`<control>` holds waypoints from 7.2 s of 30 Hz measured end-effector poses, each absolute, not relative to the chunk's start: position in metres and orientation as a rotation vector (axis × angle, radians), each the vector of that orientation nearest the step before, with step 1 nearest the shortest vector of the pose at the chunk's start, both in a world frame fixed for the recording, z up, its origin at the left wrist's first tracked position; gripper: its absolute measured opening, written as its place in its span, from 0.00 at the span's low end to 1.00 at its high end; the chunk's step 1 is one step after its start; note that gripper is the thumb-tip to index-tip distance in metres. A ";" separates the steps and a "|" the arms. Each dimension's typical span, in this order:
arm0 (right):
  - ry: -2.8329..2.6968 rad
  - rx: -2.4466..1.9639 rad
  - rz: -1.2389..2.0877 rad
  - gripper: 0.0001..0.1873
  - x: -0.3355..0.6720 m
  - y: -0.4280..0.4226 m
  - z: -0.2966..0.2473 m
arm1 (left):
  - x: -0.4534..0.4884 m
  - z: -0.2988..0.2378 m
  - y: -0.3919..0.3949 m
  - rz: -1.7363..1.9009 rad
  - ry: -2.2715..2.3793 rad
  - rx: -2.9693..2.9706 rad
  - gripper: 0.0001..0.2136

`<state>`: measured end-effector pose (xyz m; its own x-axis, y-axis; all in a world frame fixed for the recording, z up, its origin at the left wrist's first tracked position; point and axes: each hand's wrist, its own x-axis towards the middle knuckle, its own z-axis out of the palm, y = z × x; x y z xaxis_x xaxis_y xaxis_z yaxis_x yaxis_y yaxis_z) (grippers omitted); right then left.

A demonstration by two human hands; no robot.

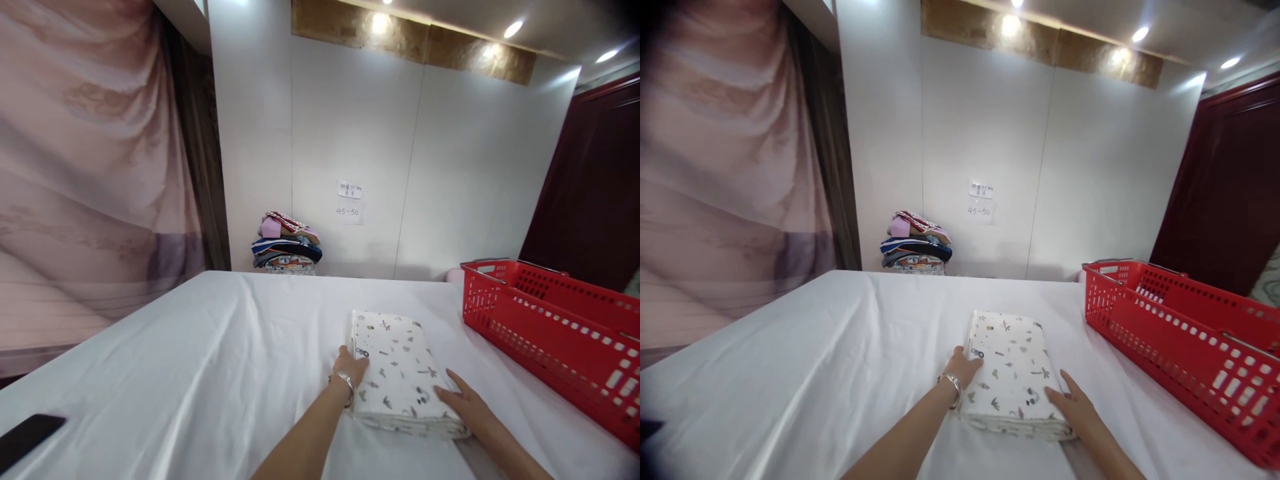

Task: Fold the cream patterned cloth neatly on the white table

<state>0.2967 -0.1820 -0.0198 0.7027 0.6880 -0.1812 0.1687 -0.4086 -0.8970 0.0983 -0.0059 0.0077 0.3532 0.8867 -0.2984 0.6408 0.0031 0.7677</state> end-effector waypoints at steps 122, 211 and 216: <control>-2.272 -1.491 -0.113 0.19 0.163 -0.087 -0.013 | -0.033 -0.014 0.141 0.811 1.659 1.423 0.07; -2.238 -1.877 0.147 0.27 0.217 -0.068 -0.011 | 0.059 -0.007 0.103 0.066 1.304 2.693 0.34; -2.249 -1.890 0.147 0.27 0.216 -0.068 -0.009 | 0.059 -0.013 0.100 0.059 1.271 2.699 0.34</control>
